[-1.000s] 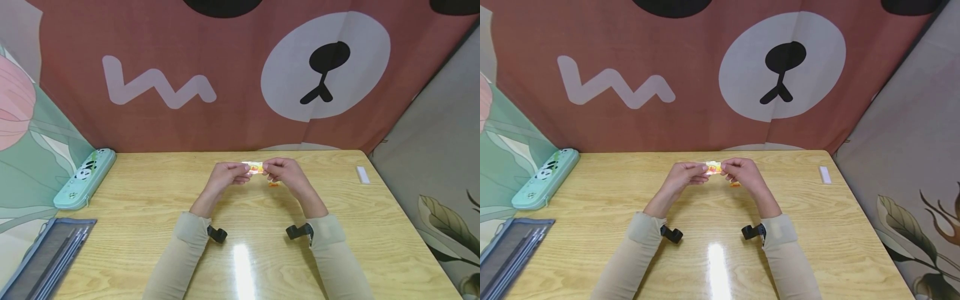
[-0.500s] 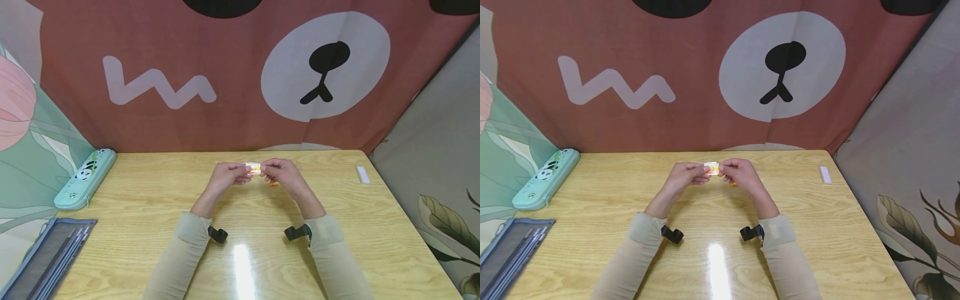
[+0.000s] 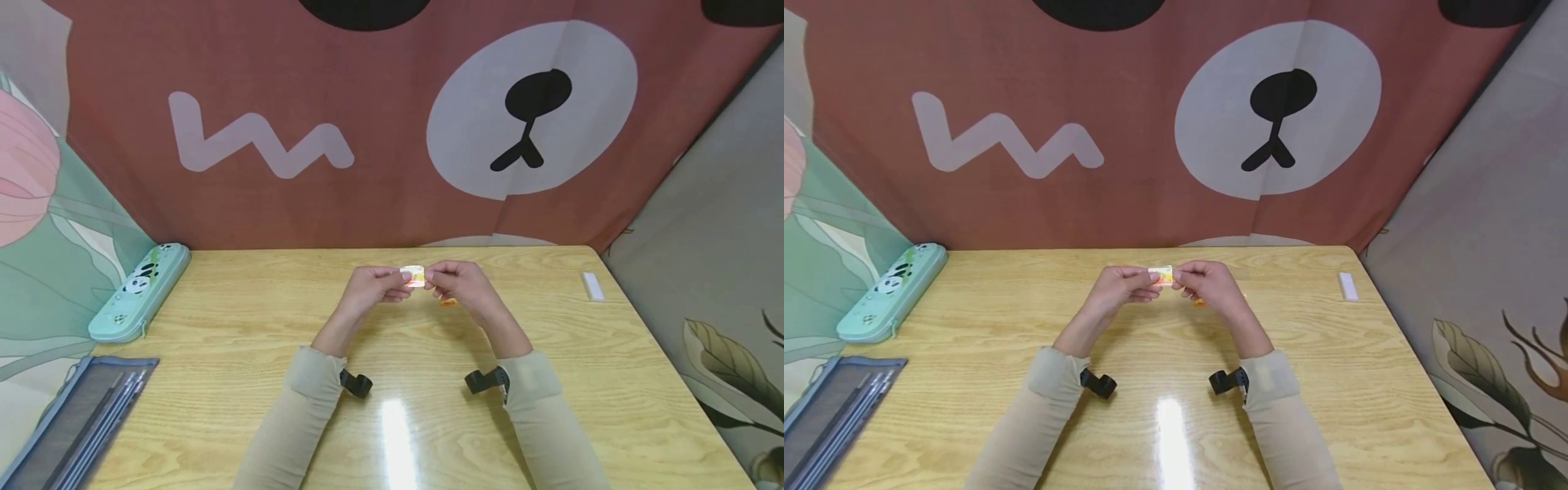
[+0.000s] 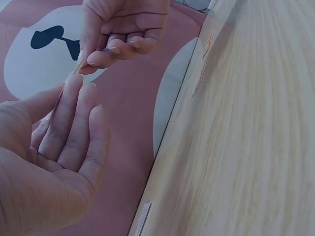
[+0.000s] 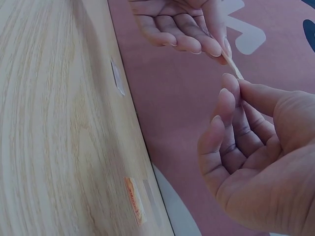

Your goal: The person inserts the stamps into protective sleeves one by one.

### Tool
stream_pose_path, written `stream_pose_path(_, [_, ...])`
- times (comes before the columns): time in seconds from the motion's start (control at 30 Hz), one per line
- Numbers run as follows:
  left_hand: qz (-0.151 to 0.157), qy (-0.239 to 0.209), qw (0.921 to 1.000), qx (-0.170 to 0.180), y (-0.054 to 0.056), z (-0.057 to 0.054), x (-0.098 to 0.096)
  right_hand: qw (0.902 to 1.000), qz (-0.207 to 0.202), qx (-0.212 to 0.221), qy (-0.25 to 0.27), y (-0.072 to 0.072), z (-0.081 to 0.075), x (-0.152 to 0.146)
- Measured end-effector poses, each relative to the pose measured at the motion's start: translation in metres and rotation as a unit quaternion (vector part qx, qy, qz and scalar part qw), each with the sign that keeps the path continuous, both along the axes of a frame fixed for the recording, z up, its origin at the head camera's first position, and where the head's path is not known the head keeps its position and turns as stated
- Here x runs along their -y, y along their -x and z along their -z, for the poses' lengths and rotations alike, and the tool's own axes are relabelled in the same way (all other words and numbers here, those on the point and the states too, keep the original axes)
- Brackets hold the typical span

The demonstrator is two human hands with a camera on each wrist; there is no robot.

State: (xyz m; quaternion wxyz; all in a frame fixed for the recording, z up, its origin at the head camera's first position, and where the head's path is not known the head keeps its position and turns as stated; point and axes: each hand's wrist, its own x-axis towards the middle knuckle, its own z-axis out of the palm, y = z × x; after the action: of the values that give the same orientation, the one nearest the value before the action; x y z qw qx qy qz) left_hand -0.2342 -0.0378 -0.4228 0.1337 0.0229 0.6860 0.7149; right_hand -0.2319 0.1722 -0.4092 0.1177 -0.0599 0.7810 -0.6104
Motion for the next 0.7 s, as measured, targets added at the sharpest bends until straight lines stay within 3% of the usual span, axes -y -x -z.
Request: stream_pose_path(0.7, [0.005, -0.003, 1.0, 0.005, -0.0015, -0.0025, 0.0009, 1.0, -0.004, -0.006, -0.003, -0.0015, -0.0023, -0.0021])
